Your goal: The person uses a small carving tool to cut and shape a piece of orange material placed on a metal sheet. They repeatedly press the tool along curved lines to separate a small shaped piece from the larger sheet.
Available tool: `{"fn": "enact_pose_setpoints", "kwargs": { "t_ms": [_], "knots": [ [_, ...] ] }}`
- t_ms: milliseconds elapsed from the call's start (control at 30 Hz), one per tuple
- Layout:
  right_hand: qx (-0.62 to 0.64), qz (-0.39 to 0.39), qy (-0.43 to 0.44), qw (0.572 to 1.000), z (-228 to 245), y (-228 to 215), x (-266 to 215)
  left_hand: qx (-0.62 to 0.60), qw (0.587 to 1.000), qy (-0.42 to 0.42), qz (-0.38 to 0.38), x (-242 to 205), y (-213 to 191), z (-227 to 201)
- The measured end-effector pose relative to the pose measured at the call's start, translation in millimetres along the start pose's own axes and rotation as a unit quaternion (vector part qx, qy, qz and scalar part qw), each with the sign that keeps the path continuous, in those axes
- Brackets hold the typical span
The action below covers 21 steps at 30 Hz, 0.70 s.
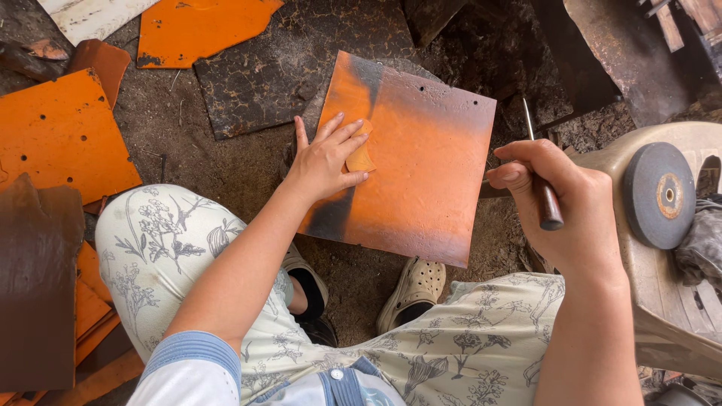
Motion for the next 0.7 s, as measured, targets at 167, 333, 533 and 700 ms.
{"fn": "enact_pose_setpoints", "kwargs": {
  "t_ms": [167,333,533,700],
  "knots": [
    [0.017,-0.016,-0.043,0.999,-12,1,0,-0.091,0.995,-0.026,-0.032,7,-30,5],
    [0.017,-0.023,-0.016,0.999,-17,-1,-4,-0.154,0.949,-0.059,-0.267,3,-68,40],
    [-0.003,0.000,-0.002,1.000,-12,3,-2,-0.294,0.895,-0.157,-0.297,-4,-64,44],
    [-0.028,0.017,-0.017,0.999,-16,7,-3,-0.177,0.946,-0.100,-0.251,-7,-50,42]
  ]
}}
Point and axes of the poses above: each hand's wrist, its own x-axis towards the middle knuckle, its own y-axis out of the palm, z = x × y, the point moved 1 cm from there along x, towards the middle knuckle, and after that the axes turned 4 degrees about -x, right-handed, at the moved point
